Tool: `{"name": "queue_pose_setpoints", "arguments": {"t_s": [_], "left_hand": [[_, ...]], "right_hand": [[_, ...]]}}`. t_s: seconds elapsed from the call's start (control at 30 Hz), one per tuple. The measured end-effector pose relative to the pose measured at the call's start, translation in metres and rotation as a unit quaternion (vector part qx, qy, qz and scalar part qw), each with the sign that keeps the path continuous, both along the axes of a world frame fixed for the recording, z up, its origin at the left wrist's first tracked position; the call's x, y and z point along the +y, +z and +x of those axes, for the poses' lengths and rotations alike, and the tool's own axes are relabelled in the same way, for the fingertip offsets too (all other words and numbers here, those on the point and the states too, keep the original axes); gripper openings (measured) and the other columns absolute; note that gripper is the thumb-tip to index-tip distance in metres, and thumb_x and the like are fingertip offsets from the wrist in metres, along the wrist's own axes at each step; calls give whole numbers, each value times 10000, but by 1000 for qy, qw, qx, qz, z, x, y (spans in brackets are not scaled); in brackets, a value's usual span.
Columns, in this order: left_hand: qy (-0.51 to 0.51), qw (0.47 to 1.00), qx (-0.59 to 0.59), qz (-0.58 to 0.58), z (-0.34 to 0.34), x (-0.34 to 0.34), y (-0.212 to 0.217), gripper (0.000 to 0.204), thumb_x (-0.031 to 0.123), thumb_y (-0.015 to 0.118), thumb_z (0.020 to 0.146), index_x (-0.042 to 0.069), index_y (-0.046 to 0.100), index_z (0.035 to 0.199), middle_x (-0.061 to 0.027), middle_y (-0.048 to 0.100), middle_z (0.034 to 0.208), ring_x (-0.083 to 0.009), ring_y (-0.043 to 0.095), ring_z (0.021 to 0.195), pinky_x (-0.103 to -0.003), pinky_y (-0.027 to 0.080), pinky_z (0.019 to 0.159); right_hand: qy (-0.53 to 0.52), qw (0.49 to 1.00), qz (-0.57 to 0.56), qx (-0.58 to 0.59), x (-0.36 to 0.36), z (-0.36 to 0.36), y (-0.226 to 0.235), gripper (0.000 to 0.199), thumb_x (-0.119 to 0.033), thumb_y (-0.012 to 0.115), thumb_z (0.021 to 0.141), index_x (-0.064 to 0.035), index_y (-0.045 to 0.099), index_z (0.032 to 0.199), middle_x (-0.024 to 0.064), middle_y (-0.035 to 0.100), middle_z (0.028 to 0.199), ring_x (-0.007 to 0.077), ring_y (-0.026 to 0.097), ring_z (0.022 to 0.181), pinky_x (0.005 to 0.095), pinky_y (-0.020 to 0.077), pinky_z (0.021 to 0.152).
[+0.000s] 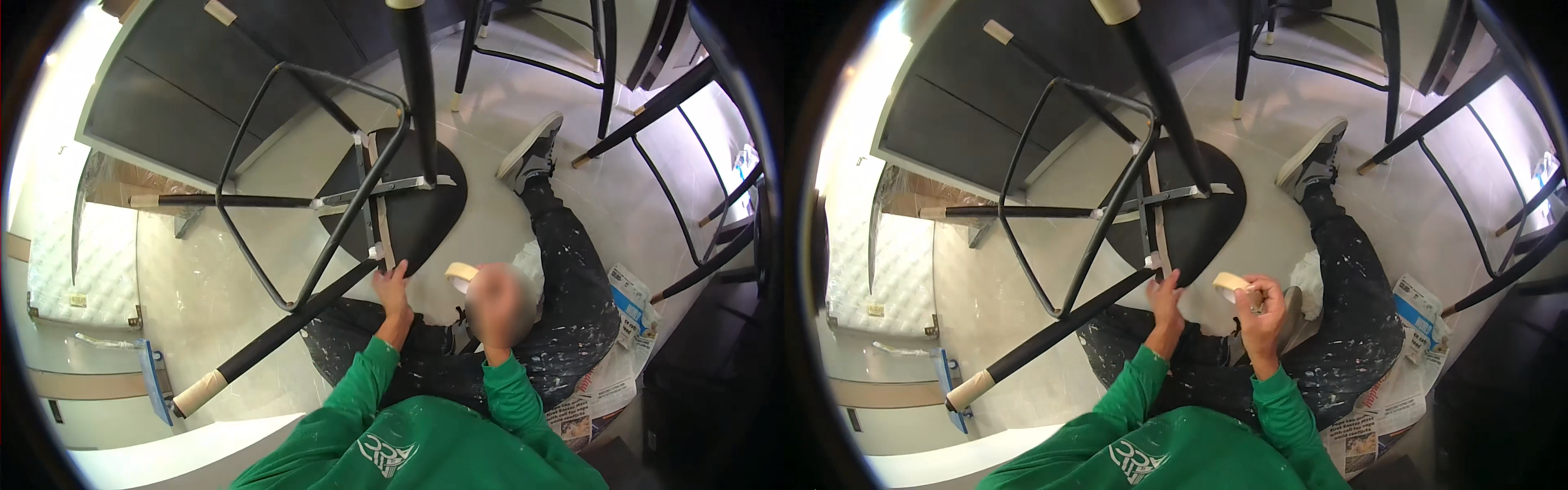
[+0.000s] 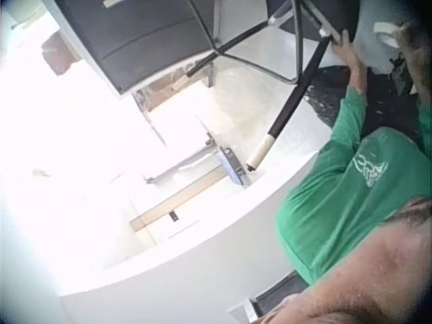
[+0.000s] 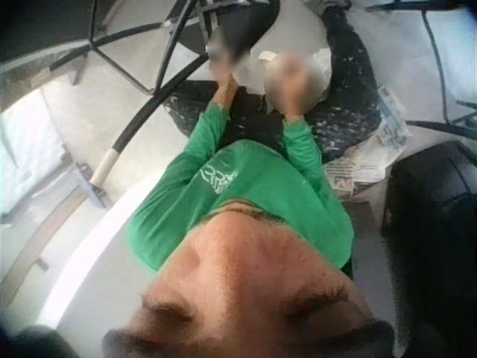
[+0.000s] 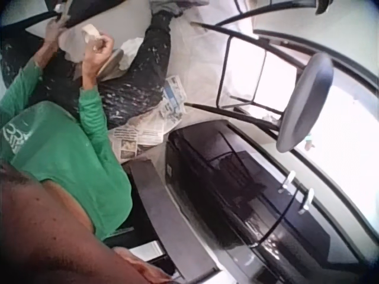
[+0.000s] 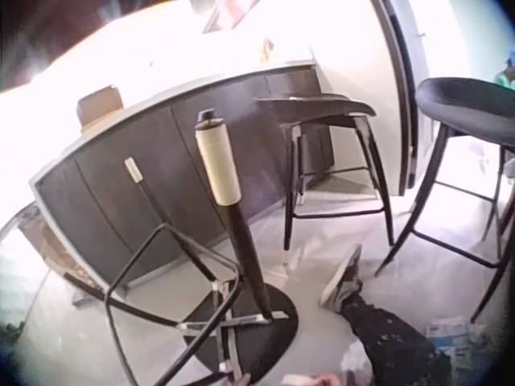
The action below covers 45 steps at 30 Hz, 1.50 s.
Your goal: The person applies strips of masking tape to the metal base of a chair while sitting on the floor. They then pick up and organize several sheets of newspaper.
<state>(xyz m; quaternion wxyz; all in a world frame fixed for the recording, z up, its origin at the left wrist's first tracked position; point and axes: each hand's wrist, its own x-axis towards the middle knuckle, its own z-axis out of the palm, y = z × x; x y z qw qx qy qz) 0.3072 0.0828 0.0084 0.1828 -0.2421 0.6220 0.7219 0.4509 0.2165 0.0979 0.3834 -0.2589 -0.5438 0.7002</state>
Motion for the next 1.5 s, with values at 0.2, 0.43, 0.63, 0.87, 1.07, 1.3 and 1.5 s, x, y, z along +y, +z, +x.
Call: {"name": "queue_pose_setpoints", "arguments": {"t_s": [0.2,0.43,0.63,0.87,1.07,1.3,1.5], "left_hand": [[182,933,301,-81,-17,-22,50,682,208,792,894,53,404,1433,-163,499,1413,-254,536,1255,-426,460,1012],[130,973,177,77,-47,-68,43,250,-56,604,838,65,656,1051,-138,597,1395,-220,629,1095,-338,542,829],[-29,973,216,78,-69,-140,40,129,-25,607,868,47,638,971,-194,588,1424,-237,638,1126,-357,565,899],[-133,971,188,72,-116,-234,64,93,-8,618,912,56,639,976,-166,591,1407,-227,635,1134,-379,550,964],[19,988,154,28,-93,-217,57,307,38,623,927,47,594,1232,-126,632,1288,-228,618,1177,-378,547,960],[-107,943,294,108,35,-102,109,379,64,676,935,39,631,1311,-59,613,1139,-134,605,992,-276,510,850],[-249,890,382,9,24,-105,155,366,188,797,889,39,714,1213,-56,648,1069,-131,612,992,-283,513,787]], "right_hand": [[-29,998,-38,36,5,-2,-4,168,-11,704,936,-37,560,1019,56,659,998,94,599,869,252,502,810],[84,994,-62,14,5,4,15,196,19,691,927,-52,536,1025,46,657,928,77,598,812,231,502,763],[159,985,-62,1,13,14,7,189,26,671,930,-58,531,1024,73,676,954,103,624,840,247,510,790],[271,959,-61,-47,10,4,18,186,7,659,936,-58,530,1054,87,667,948,144,637,890,289,511,846],[365,929,-3,-57,-21,-32,41,182,18,636,930,-53,532,1061,97,654,975,167,651,933,312,502,900],[436,891,90,-92,-53,-66,64,112,-3,616,909,-40,562,1000,57,639,948,143,647,877,285,508,801],[452,873,166,-81,-57,-77,63,142,-3,609,864,-26,556,993,35,619,899,108,604,860,286,491,797]]}}
